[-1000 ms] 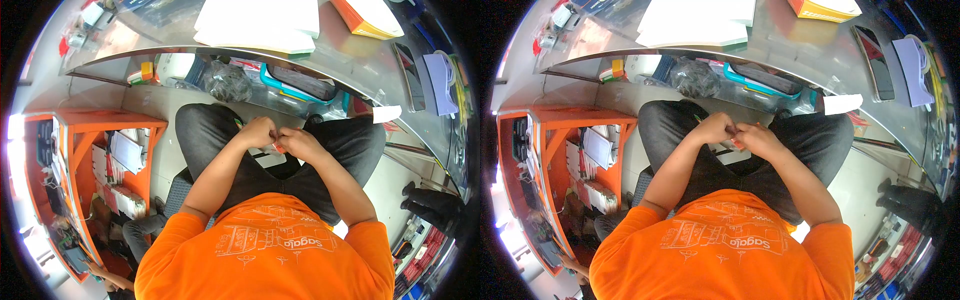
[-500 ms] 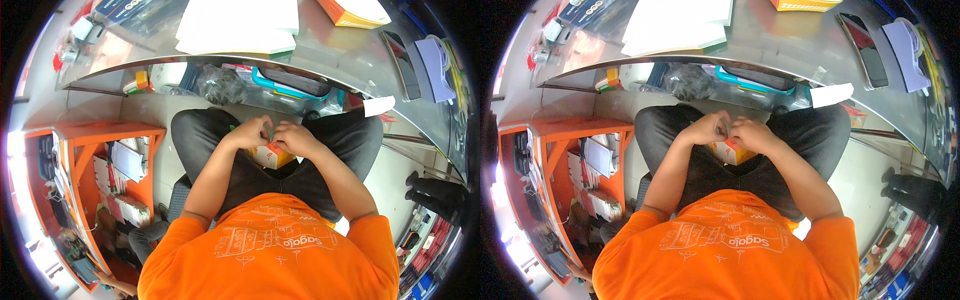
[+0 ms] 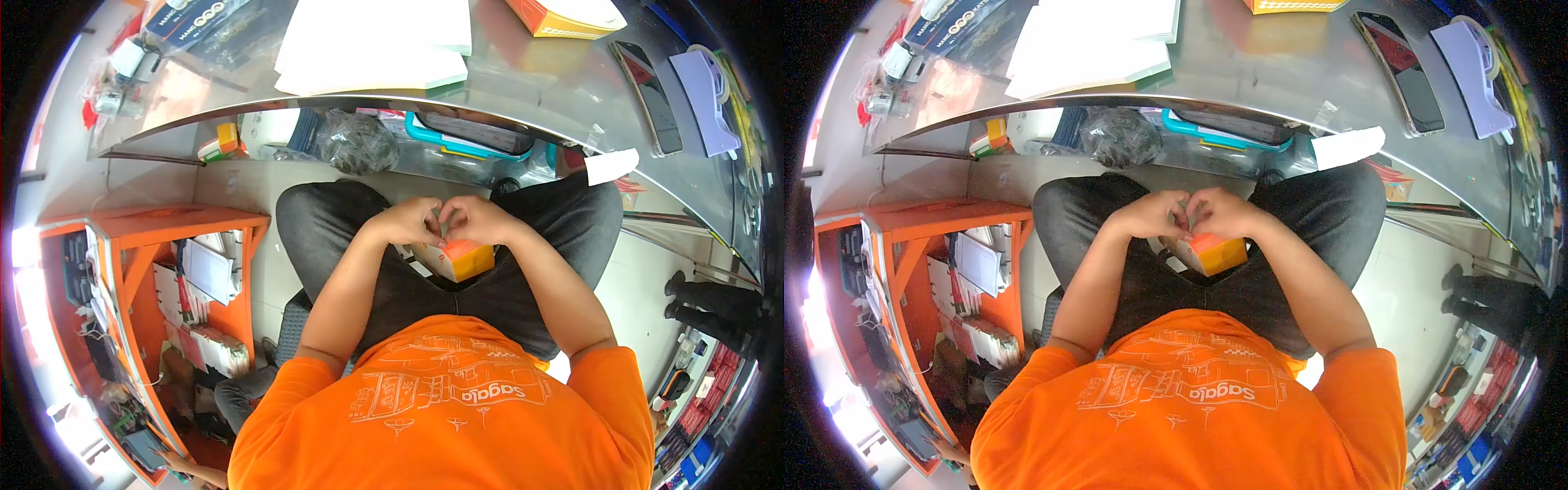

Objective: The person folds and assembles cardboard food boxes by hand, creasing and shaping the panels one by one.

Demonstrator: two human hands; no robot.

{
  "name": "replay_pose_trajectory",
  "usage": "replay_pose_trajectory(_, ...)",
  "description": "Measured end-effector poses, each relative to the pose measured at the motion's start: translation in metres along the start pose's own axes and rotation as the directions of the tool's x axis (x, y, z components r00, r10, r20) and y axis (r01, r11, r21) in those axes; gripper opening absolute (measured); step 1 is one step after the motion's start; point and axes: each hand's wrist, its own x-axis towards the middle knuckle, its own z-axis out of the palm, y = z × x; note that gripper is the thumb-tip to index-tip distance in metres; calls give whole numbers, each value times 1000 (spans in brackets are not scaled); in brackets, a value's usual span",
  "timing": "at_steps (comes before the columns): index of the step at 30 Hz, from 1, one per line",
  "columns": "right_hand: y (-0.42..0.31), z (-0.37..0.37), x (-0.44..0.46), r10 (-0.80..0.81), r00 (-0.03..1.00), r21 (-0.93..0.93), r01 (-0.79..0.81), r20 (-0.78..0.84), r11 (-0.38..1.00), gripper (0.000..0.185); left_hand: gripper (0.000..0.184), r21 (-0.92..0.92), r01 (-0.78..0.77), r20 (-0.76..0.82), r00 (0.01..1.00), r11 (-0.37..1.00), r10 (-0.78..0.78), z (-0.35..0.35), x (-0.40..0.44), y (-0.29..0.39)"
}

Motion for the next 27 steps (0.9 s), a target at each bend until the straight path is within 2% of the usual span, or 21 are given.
replay_pose_trajectory(2, -1, -12, 1, -65, 985, -100, 49, -158, 994, 22, 43, 55, 19, 27, 999, 998, -20, -3, 1, -1)
replay_pose_trajectory(3, -2, -21, -2, 4, 960, -114, -38, -281, 993, 24, 37, 81, 4, 37, 999, 997, -7, -7, 0, -3)
replay_pose_trajectory(4, 1, -31, -4, -50, 912, -198, -35, -407, 979, 22, 32, 107, -12, 49, 999, 994, 7, -11, -3, -5)
replay_pose_trajectory(6, 44, -52, 2, -77, 826, -195, -40, -559, 980, 22, 29, 104, -72, -68, 995, 992, 79, -20, -16, -1)
replay_pose_trajectory(7, 43, -55, -4, -20, 819, -157, -86, -574, 984, 25, 27, 106, -104, -125, 985, 989, 117, -26, -23, 4)
replay_pose_trajectory(8, 34, -62, -12, 36, 809, -118, -129, -586, 985, 28, 26, 73, -59, -162, 984, 996, 70, -33, -30, 12)
replay_pose_trajectory(9, 25, -67, -18, 90, 798, -79, -170, -596, 982, 31, 26, -86, -169, -244, 959, 982, 143, -33, -32, 10)
replay_pose_trajectory(10, 13, -69, -22, 118, 805, 82, -86, -582, 993, 37, 26, -234, -283, -335, 922, 930, 196, -33, -33, 8)
replay_pose_trajectory(12, -13, -66, -24, 161, 826, 393, 79, -540, 916, 49, 33, -392, -307, -318, 930, 867, 185, -41, -36, -1)
replay_pose_trajectory(14, -25, -63, -24, -20, 877, 408, 243, -480, 880, 58, 40, -483, -338, -404, 904, 808, 137, -36, -40, 13)
replay_pose_trajectory(15, -28, -62, -23, -115, 886, 419, 322, -449, 849, 62, 42, -487, -346, -389, 908, 802, 155, -33, -40, 14)
replay_pose_trajectory(18, -30, -57, -21, -242, 861, 260, 384, -447, 886, 57, 46, -471, -338, -348, 920, 815, 180, -27, -40, 14)
replay_pose_trajectory(21, -41, -53, -28, -438, 747, -62, 473, -500, 879, 45, 49, -403, -312, -351, 921, 860, 170, -20, -35, 16)
replay_pose_trajectory(24, -32, -51, -27, -313, 865, 356, 457, -392, 815, 37, 53, -376, -332, -393, 903, 865, 176, -16, -34, 23)
replay_pose_trajectory(26, -27, -56, -28, -254, 899, 401, 393, -356, 828, 36, 54, -411, -327, -389, 907, 851, 161, -16, -32, 19)
replay_pose_trajectory(27, -24, -57, -28, -225, 914, 421, 361, -338, 832, 36, 51, -316, -266, -378, 916, 910, 137, -19, -31, 18)
